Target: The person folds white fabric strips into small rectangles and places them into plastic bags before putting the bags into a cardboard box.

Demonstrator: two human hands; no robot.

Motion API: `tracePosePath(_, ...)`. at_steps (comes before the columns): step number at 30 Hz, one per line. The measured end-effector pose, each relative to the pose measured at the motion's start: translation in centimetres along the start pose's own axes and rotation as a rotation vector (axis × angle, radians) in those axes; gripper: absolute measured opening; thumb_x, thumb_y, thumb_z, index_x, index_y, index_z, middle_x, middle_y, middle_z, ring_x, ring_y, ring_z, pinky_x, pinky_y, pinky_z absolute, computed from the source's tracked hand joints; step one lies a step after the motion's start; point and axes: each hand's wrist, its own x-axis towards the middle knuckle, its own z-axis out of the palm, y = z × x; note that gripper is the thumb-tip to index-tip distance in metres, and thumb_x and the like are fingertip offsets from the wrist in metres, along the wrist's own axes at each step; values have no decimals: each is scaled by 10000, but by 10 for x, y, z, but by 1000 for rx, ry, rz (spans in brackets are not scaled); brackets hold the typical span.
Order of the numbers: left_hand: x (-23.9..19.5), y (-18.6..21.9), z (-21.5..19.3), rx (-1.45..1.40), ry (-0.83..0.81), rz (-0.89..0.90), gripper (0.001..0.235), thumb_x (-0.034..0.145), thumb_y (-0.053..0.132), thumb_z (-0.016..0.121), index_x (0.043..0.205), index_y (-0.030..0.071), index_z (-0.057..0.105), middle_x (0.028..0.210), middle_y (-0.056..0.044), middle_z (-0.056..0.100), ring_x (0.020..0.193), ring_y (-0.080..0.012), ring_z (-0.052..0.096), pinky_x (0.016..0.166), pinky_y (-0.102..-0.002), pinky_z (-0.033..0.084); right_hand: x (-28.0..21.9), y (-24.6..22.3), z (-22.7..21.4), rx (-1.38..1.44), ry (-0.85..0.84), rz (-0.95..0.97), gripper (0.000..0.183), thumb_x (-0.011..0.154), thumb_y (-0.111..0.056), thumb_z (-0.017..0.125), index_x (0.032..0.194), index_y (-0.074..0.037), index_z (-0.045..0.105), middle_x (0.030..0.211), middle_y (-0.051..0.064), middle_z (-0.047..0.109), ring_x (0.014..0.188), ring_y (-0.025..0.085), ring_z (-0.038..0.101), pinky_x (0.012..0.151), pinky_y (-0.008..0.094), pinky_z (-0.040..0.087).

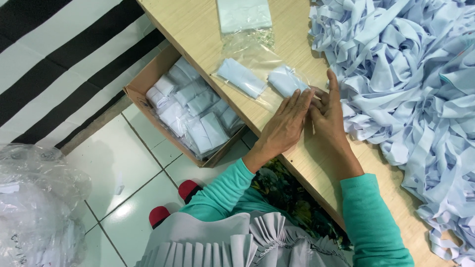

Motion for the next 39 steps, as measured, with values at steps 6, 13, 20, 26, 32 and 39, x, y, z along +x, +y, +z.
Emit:
tracePosePath(6,-4,-7,15,-216,50,74,724,1067,29,354,1720,158,69,1704,-142,304,1567,-315,342,1295,-450,307,-7,-6,4,227,-66,93,1023,866,234,353,1672,-299,16,1505,487,355,1392,598,438,1099,683,423)
tracePosePath(13,-3,10,18,-972,8,74,658,1101,71,253,1723,134,46,1745,-102,210,1600,-275,229,1324,-462,218,-15,43,-21,478,14,252,1110,804,175,355,1720,-367,38,1390,346,583,1204,338,680,949,350,575)
tracePosePath(20,-6,17,-3,-1101,129,113,581,1127,200,469,1661,148,245,1682,-85,342,1578,-242,326,1327,-434,256,-12,-7,-4,479,-52,245,1083,778,75,412,1676,-412,51,1539,314,483,1315,431,592,991,551,535)
tracePosePath(26,-16,-34,-51,-110,505,-158,364,1067,239,525,1420,263,607,1601,-91,440,1531,-298,351,1236,-565,226,-17,-28,9,244,-1,128,842,1017,-66,516,1683,-299,55,1433,417,459,1244,488,584,983,588,546)
tracePosePath(32,-44,-75,-67,-288,442,-563,524,1140,414,454,1597,168,386,1664,-286,200,1550,-520,141,1175,-741,115,-18,-45,22,-48,-3,87,817,1088,-354,580,1681,-249,30,1698,288,-55,1556,540,175,1230,664,248)
tracePosePath(39,-51,-73,-60,-312,442,-531,494,1159,329,379,1620,155,342,1631,-309,218,1530,-515,209,1208,-648,233,-19,-64,47,237,-119,139,1031,913,48,546,1662,-372,-22,1747,170,-127,1544,518,307,1160,609,431)
